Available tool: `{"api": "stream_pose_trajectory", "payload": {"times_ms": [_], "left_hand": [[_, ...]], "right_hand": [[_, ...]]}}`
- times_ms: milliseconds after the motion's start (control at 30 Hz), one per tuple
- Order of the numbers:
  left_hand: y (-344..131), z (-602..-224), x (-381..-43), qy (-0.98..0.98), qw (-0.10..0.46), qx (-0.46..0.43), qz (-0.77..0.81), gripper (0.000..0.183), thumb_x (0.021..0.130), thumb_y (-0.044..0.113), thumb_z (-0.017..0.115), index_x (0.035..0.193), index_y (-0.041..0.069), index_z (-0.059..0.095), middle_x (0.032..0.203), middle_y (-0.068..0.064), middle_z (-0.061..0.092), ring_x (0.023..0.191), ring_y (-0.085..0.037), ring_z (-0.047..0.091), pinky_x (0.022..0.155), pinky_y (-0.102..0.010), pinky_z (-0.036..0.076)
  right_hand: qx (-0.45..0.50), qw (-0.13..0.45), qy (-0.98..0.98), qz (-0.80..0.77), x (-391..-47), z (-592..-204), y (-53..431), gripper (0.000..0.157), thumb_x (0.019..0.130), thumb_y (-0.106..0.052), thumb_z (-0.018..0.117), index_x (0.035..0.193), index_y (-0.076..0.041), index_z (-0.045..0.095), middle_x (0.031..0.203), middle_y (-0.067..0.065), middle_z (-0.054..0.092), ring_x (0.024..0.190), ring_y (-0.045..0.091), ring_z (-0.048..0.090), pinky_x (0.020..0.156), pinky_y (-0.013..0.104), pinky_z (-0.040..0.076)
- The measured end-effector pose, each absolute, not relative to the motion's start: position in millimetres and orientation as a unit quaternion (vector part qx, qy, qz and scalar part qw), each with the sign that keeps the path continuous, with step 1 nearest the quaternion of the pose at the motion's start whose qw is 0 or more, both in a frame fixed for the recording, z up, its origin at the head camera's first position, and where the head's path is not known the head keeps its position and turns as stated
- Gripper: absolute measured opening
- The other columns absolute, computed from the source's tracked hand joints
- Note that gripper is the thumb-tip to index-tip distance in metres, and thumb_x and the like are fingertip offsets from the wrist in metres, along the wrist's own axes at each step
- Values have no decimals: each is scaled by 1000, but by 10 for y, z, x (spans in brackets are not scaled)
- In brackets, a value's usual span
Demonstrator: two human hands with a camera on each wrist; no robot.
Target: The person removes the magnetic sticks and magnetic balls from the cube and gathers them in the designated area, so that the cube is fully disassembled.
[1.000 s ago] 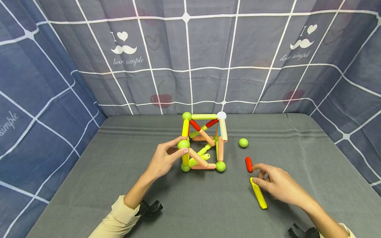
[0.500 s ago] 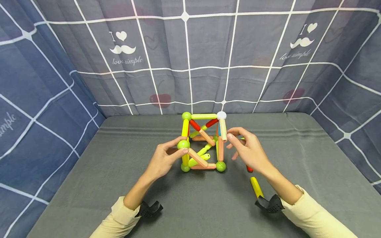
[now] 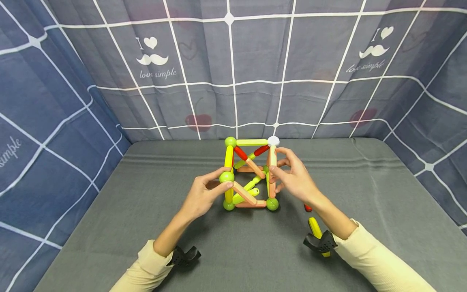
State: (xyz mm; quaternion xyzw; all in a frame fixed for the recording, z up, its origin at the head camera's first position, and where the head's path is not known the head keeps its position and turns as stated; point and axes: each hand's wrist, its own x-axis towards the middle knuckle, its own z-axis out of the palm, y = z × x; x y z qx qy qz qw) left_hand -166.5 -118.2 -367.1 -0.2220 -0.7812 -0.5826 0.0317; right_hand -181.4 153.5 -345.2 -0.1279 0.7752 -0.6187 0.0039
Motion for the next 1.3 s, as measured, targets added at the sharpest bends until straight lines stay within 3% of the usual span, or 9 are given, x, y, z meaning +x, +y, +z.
{"api": "stream_pose_trajectory", "payload": {"times_ms": [400, 667, 967, 1300], "left_hand": [[-1186, -3668, -1671, -784, 33, -224, -578, 41, 93, 15, 71, 132, 5, 62, 105, -7, 71, 87, -25, 69, 75, -31, 52], [-1187, -3661, -1663, -784, 32, -221, -580, 42, 93, 15, 71, 132, 6, 62, 104, -7, 71, 87, -26, 68, 73, -29, 51], [-1185, -3641, -1646, -780, 34, -222, -584, 41, 93, 16, 71, 132, 7, 63, 104, -7, 71, 88, -24, 69, 75, -30, 51], [-1181, -3655, -1657, -777, 30, -221, -589, 39, 93, 15, 71, 131, 9, 64, 104, -6, 71, 87, -28, 68, 73, -28, 50]], "right_hand": [[-134, 24, 758, -638, -1776, -3503, 1576, 63, 95, 5, 57, 150, -9, 29, 108, 30, 52, 76, 47, 67, 58, 50, 56], [-135, 50, 758, -636, -1731, -3533, 1620, 80, 91, 9, 55, 157, -19, 19, 103, 28, 46, 74, 49, 67, 59, 52, 56], [-138, 66, 777, -610, -1647, -3555, 1686, 76, 87, 9, 57, 153, -7, 23, 96, 25, 48, 69, 44, 68, 57, 48, 56], [-128, 68, 787, -599, -1516, -3663, 1883, 70, 88, 2, 68, 147, -11, 33, 93, 21, 52, 68, 41, 66, 54, 46, 55]]}}
